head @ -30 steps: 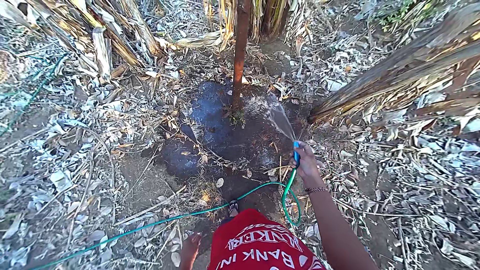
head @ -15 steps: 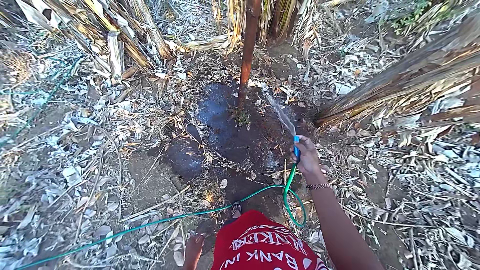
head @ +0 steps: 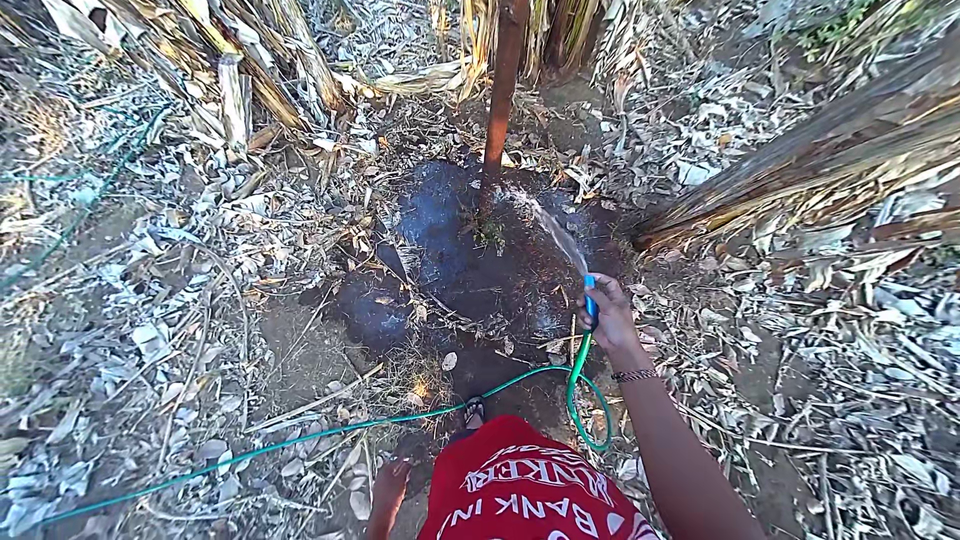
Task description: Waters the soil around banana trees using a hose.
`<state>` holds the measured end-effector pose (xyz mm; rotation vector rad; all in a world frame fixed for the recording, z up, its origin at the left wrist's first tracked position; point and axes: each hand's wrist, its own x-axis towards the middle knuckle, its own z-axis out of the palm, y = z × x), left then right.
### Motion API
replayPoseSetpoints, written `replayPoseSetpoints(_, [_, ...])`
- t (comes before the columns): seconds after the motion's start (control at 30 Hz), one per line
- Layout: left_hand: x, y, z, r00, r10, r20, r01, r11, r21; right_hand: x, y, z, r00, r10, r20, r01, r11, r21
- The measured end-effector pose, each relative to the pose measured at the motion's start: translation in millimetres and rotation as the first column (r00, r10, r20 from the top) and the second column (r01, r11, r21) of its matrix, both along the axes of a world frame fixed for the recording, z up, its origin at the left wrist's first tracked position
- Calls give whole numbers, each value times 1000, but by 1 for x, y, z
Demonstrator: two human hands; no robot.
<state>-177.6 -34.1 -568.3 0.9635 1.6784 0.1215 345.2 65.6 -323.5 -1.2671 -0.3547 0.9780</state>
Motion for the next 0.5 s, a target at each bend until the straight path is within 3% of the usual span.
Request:
replayPoseSetpoints(0.13, [4,2,15,998,-42,-48,46,996,75,2,-1,-7,999,-10,45,10,1000,-15])
replayPoseSetpoints(0.33, [15,-16,85,998,-19,-59,19,1000,4,22,-5,-30,970,111,215,-118,993,22])
replayPoseSetpoints(0.5, [13,-95,73,986,165,2,-165,986,-3,26,0,-34,953,96,288,-117,992,55])
